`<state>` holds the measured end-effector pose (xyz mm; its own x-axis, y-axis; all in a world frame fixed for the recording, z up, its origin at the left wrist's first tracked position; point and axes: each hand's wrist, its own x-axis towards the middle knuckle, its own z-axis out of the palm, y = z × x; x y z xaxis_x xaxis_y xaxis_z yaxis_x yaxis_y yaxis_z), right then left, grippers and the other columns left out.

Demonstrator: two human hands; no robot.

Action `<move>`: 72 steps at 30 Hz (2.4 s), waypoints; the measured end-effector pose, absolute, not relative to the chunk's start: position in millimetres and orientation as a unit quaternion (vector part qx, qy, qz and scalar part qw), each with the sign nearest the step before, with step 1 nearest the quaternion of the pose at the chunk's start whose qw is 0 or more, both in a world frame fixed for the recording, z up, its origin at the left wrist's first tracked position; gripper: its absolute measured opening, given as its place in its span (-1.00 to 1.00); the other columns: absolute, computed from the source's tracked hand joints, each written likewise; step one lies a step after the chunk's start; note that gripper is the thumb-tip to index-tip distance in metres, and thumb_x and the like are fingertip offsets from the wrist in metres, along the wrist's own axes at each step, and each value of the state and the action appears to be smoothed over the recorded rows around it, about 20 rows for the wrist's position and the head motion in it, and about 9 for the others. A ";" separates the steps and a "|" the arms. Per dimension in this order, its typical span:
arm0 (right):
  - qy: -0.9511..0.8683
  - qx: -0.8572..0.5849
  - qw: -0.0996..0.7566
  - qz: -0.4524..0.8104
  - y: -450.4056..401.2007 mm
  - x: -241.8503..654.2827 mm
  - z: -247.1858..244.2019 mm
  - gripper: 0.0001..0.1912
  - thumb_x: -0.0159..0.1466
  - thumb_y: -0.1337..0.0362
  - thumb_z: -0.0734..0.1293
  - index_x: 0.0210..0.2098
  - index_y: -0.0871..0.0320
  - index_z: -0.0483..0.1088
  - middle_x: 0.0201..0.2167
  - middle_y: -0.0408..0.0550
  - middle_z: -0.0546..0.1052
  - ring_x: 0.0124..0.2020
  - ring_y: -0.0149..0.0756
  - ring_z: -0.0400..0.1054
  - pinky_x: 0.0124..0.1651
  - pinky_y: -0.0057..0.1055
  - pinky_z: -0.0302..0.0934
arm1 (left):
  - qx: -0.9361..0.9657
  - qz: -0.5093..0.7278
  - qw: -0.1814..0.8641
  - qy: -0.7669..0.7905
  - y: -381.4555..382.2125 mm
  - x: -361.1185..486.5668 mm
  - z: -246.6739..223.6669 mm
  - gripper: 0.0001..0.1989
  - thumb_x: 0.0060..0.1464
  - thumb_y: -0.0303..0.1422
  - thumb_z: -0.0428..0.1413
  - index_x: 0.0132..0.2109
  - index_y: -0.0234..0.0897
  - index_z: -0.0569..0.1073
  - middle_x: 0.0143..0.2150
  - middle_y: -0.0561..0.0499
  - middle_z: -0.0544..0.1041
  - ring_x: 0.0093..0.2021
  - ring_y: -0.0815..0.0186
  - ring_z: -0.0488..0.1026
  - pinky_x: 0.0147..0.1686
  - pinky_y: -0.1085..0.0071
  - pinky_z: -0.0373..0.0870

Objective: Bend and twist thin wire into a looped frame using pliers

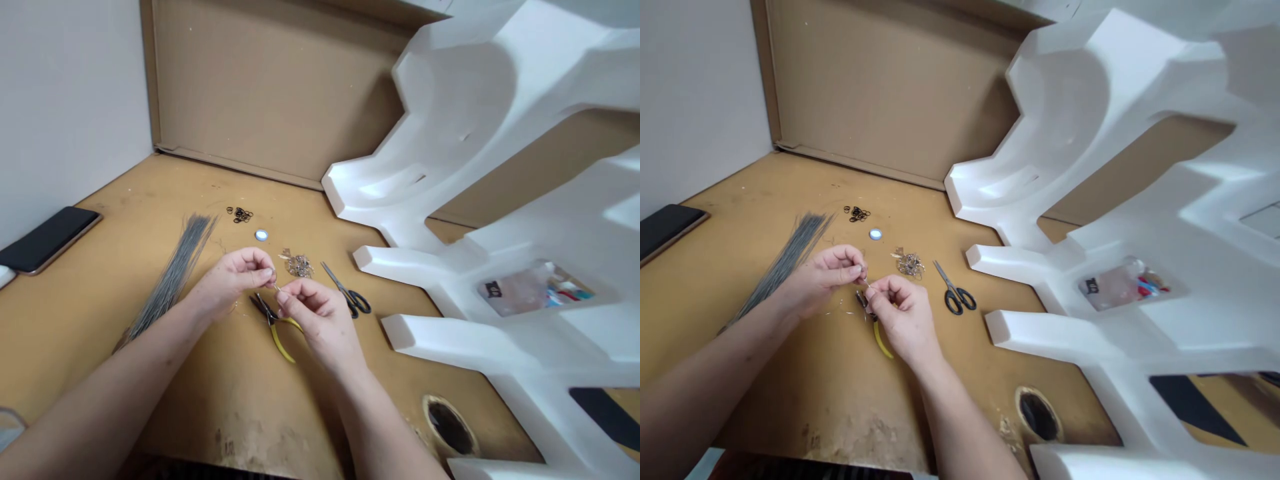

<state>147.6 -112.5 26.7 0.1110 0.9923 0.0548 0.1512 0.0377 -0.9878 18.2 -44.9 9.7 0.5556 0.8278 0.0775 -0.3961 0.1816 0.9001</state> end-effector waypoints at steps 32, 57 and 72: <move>-0.565 -0.577 0.498 0.317 -117.8 143.9 24.3 -0.85 0.08 0.28 0.23 -0.59 0.17 0.27 -0.72 -0.25 0.25 -0.67 -0.52 0.07 -0.60 -0.54 0.02 | 0.512 0.363 0.737 0.252 -52.2 18.7 11.6 -0.86 -0.23 -0.39 0.19 -0.49 -0.33 0.38 -0.58 0.12 0.40 -0.53 0.48 0.31 -0.42 0.47 0.25; -0.506 -0.539 0.560 0.374 -110.8 147.8 10.5 -0.87 0.05 0.30 0.27 -0.60 0.17 0.30 -0.65 -0.22 0.31 -0.56 -0.46 0.15 -0.43 -0.48 0.09 | 0.625 0.422 0.571 0.326 -60.0 28.0 11.9 -0.96 -0.12 -0.40 0.06 -0.45 -0.29 0.37 -0.48 0.06 0.41 -0.42 0.38 0.35 -0.34 0.41 0.28; -0.571 -0.520 0.621 0.134 -107.5 142.9 -2.7 -0.89 0.15 0.37 0.25 -0.50 0.13 0.34 -0.50 -0.16 0.37 -0.42 -0.38 0.26 -0.31 -0.42 0.16 | 0.424 0.418 0.746 0.300 -69.1 41.0 5.8 -0.86 -0.21 -0.41 0.14 -0.39 -0.33 0.39 -0.47 0.08 0.44 -0.45 0.46 0.33 -0.42 0.50 0.23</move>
